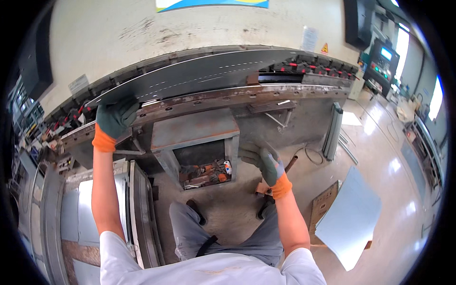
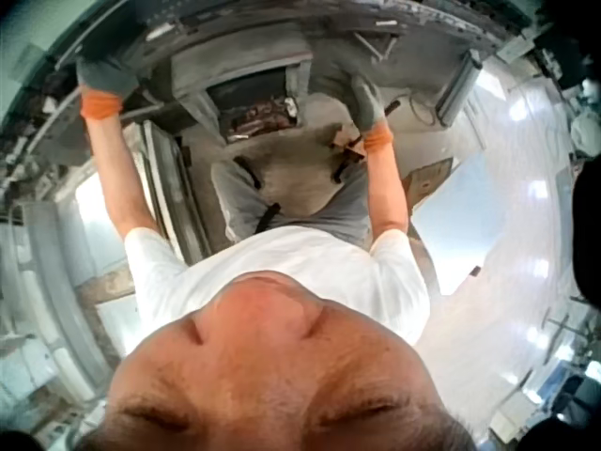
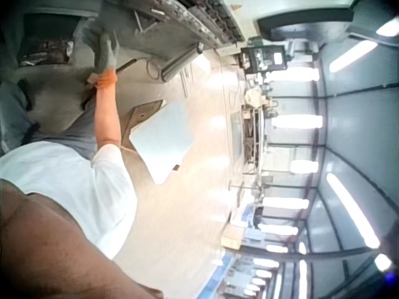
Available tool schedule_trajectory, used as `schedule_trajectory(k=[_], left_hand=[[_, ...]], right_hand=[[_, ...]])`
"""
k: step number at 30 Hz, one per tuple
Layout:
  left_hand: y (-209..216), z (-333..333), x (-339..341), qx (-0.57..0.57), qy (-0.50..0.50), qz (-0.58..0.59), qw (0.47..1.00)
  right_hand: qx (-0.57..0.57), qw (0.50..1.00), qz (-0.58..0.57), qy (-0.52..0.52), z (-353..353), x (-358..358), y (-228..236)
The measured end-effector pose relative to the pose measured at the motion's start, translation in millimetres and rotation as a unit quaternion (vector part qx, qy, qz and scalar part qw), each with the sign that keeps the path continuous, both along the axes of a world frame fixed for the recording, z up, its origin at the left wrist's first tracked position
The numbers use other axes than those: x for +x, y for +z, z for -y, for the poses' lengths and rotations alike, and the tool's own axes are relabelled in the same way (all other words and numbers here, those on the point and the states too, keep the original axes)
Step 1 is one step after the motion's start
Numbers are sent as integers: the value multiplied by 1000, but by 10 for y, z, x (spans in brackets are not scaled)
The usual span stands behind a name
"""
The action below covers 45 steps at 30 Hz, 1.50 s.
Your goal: The person repeatedly picks up perforated metal sheets, places them into a press brake, and bends them. They flip the sheets over and reposition them multiple times to bend different edges. Finished pieces are stacked on a nearby cart.
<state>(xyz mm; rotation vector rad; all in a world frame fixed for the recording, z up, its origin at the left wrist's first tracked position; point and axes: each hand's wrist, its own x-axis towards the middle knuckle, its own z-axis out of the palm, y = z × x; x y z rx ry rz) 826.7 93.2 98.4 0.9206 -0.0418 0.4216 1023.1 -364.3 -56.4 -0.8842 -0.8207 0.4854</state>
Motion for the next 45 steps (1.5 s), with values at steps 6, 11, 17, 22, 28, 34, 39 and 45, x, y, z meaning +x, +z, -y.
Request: schedule_trajectory(k=[6, 11, 17, 22, 28, 34, 39, 45], left_hand=[[-116, -102, 30, 348, 19, 34, 937], [-211, -212, 89, 677, 202, 37, 707], [-104, 40, 11, 731, 281, 45, 620], [39, 403, 58, 824, 416, 59, 380], [-1379, -874, -498, 227, 174, -24, 958], [-2226, 823, -450, -79, 87, -108, 987], [-2725, 1917, -462, -152, 85, -128, 976], [-4026, 2980, -9, -123, -74, -189, 971]], right_hand=[[-6, 1000, 3, 2, -17, -64, 70], [-33, 999, -20, -11, -64, -66, -40], [-44, 999, 3, 11, -124, -216, -45], [-43, 999, 5, 19, -143, -263, -91], [-9, 998, -16, 54, -299, -538, -244], [-154, 974, 64, -152, -242, -565, -1771], [-2, 960, -252, -119, 65, -822, -1767], [14, 892, -400, -211, 622, -1499, -1899]])
